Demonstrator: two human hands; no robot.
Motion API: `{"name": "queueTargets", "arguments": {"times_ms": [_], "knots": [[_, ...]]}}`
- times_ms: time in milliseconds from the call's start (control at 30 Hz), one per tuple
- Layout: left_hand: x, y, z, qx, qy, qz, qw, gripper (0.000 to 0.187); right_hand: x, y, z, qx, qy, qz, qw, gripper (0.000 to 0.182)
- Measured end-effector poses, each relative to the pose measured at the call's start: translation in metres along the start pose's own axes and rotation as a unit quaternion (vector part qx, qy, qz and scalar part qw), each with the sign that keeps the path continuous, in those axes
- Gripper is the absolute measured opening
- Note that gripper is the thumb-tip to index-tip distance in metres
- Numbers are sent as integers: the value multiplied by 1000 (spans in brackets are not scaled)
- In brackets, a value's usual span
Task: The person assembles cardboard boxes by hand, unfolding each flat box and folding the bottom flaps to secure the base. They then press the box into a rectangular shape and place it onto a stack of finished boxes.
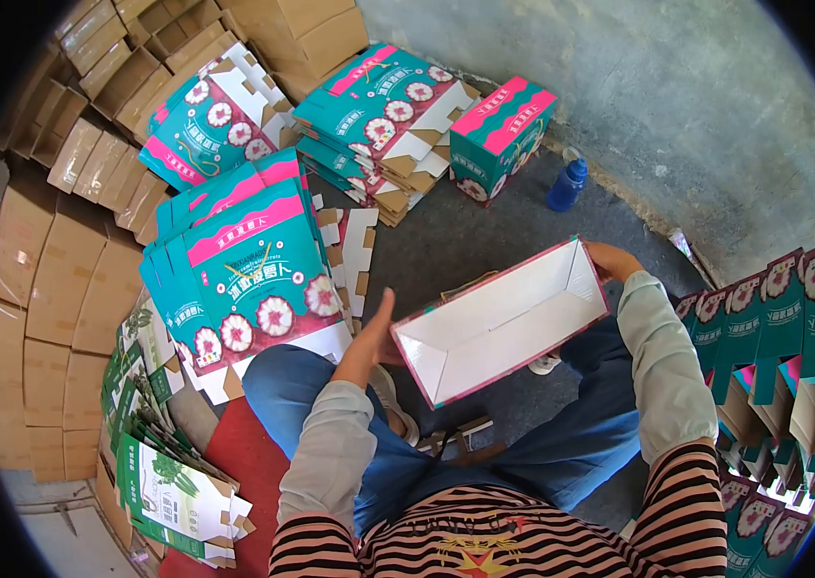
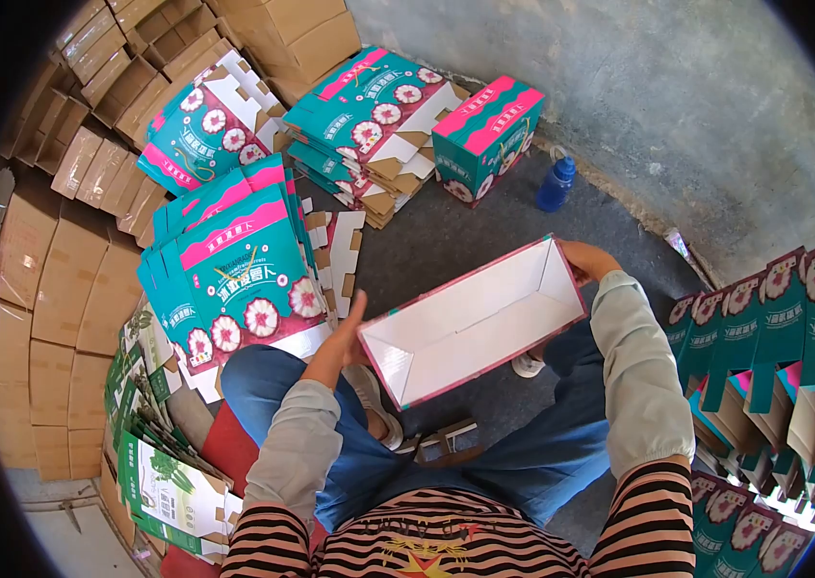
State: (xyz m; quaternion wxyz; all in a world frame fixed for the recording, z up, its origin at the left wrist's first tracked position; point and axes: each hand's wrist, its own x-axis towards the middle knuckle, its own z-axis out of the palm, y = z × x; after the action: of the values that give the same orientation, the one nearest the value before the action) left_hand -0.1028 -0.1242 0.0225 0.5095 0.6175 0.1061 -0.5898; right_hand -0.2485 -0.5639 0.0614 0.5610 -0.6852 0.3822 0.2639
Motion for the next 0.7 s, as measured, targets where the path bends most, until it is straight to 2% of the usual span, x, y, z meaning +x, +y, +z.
{"name": "queueTargets", "arguments": {"times_ms": [100, 133, 200, 233, 267, 300, 400, 467, 567, 600, 700], "knots": [[-6, -16, 12, 8, -7, 26, 1000, 86, -24, -19, 23, 49, -2, -98, 994, 56], [0, -20, 6, -95, -65, 11, 993, 58, -18, -15, 18, 40, -8, -101, 994, 57], [-10, -21, 8, -100, -41, 39, 993, 52, -4, -12, 6, 26, -21, -109, 993, 61], [-16, -20, 12, -102, -30, 54, 993, 49, -21, -24, 9, 41, -21, -146, 988, 67], [-13, -18, 3, -105, -74, 54, 990, 39, -42, -35, 8, 55, -20, -181, 982, 74], [-13, -18, 0, -38, 26, 158, 986, 50, -66, -41, 7, 71, -15, -212, 975, 81], [-20, -11, 6, -19, 47, 406, 913, 55, -87, -48, -1, 101, 5, -203, 974, 93], [-37, 5, 18, -28, 59, 537, 841, 58, -90, -48, 7, 105, 13, -197, 975, 90], [-56, 8, 3, -177, 63, 435, 881, 62, -85, -42, 22, 128, 24, -188, 973, 82], [-60, 10, 6, -164, 93, 428, 884, 66, -77, -37, 27, 145, 27, -186, 971, 78], [-51, -4, -8, -146, 96, 378, 909, 66, -55, -13, 42, 174, 39, -205, 963, 65]]}}
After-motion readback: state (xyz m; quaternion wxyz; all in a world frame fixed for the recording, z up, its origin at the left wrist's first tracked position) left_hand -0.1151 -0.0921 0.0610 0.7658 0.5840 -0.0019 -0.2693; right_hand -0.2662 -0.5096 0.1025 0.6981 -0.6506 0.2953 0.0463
